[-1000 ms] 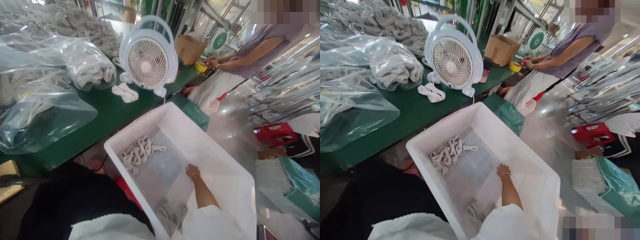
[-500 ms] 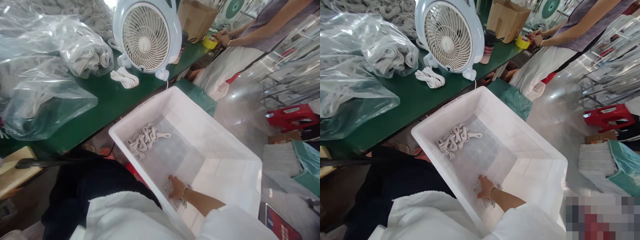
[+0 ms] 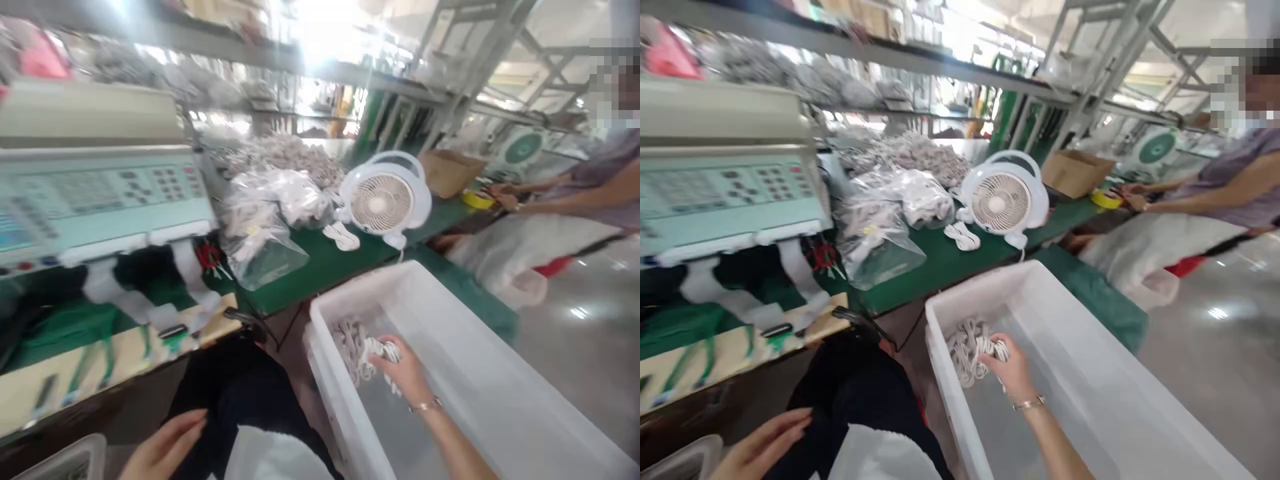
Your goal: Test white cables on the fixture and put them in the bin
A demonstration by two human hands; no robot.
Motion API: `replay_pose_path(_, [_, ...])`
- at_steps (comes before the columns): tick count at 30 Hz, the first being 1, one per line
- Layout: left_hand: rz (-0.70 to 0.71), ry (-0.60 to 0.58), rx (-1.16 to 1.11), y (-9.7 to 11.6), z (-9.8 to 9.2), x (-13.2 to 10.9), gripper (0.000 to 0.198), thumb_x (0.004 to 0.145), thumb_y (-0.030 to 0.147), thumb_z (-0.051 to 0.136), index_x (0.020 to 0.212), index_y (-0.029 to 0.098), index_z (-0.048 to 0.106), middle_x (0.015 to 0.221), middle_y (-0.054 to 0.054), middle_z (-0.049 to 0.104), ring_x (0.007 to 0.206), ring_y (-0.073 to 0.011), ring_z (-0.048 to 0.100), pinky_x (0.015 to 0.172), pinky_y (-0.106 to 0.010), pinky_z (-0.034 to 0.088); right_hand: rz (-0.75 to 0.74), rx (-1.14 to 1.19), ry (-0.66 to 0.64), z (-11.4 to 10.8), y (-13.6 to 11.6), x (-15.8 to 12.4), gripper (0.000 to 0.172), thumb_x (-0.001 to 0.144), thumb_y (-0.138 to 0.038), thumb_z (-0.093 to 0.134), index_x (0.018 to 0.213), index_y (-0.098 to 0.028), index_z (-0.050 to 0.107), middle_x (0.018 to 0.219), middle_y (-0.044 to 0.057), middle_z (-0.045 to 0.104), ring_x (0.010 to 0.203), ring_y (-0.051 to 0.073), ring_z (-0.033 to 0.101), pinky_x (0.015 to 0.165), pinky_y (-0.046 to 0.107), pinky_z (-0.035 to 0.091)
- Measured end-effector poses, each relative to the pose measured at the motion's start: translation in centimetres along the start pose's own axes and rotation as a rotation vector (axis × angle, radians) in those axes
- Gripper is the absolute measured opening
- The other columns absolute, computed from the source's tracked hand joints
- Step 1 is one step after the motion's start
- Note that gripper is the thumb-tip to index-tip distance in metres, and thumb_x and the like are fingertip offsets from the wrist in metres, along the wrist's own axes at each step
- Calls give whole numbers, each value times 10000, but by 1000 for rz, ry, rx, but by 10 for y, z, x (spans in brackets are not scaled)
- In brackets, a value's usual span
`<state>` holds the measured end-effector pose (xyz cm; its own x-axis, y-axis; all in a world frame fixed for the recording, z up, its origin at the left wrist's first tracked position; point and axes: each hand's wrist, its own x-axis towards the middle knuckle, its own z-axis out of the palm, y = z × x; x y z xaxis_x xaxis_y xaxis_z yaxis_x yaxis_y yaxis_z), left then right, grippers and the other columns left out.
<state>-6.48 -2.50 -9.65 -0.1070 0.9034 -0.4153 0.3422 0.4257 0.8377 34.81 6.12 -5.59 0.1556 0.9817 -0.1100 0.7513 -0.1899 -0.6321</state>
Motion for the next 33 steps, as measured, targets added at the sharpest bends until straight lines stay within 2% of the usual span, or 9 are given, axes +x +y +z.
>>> replay_pose_path(2, [90, -158, -151, 38, 17, 0, 400, 639, 484, 564, 939, 220, 596, 977, -36, 617, 947, -224, 539, 831, -301, 433, -121, 21, 51, -13, -55, 0, 304, 651, -405, 580, 869, -228, 463, 680, -31, 572, 593, 150, 530, 569, 241, 415])
replay_pose_path(4, [238, -188, -195, 83, 34, -3, 468, 632, 375, 622, 1070, 246, 522, 1100, -37, 552, 1028, -214, 481, 901, -305, 368, -319, 44, 40, -11, -108, -11, 285, 640, -395, 603, 849, -247, 478, 716, -27, 589, 605, 147, 536, 588, 238, 414])
replay_pose_path(6, [396, -218, -292, 119, 43, -7, 686, 530, 299, 720, 1155, 252, 443, 1154, -44, 506, 1062, -225, 441, 932, -300, 324, -489, 85, -40, 5, -151, -25, 271, 627, -379, 621, 834, -254, 498, 727, -24, 593, 617, 150, 536, 595, 239, 412])
replay_pose_path(9, [448, -218, -551, 139, 42, -10, 482, 627, 298, 648, 1072, 181, 505, 978, -76, 578, 895, -211, 516, 800, -290, 399, -581, 205, -195, 42, -193, -35, 239, 626, -367, 623, 803, -240, 524, 675, -27, 566, 593, 143, 515, 563, 238, 402])
replay_pose_path(12, [301, -220, -865, 127, 25, -11, 311, 661, 283, 614, 931, 140, 559, 811, -64, 588, 729, -158, 522, 684, -258, 408, -450, 448, -403, 79, -214, -30, 183, 674, -364, 579, 727, -203, 509, 580, -37, 514, 523, 120, 486, 506, 232, 390])
replay_pose_path(18, [107, -285, -1164, 95, -14, -22, 443, 546, 220, 703, 953, 163, 535, 818, -38, 565, 754, -141, 515, 753, -268, 372, -112, 915, -812, 123, -240, -33, 185, 697, -350, 566, 742, -194, 478, 521, -50, 505, 456, 106, 481, 462, 230, 393])
replay_pose_path(24, [-37, -279, -1296, 73, -22, -17, 327, 711, 463, 510, 737, 138, 541, 691, -31, 554, 643, -117, 508, 642, -250, 391, -188, 732, -727, 140, -257, -43, 210, 641, -359, 612, 696, -184, 511, 489, -60, 470, 415, 92, 441, 435, 217, 375])
replay_pose_path(29, [-40, -163, -1083, 55, -10, -1, 329, 497, 292, 731, 709, 131, 538, 551, 30, 496, 457, -62, 420, 475, -189, 333, -420, 409, -488, 162, -250, -43, 141, 609, -307, 614, 609, -178, 559, 573, -21, 530, 545, 125, 475, 533, 227, 385])
replay_pose_path(33, [-70, -149, -1099, 50, -9, 12, 334, 426, 301, 758, 601, 122, 536, 494, 17, 499, 450, -87, 446, 476, -207, 337, -280, 518, -594, 173, -241, -36, 321, 646, -449, 548, 826, -190, 607, 629, 11, 594, 559, 158, 534, 526, 255, 417])
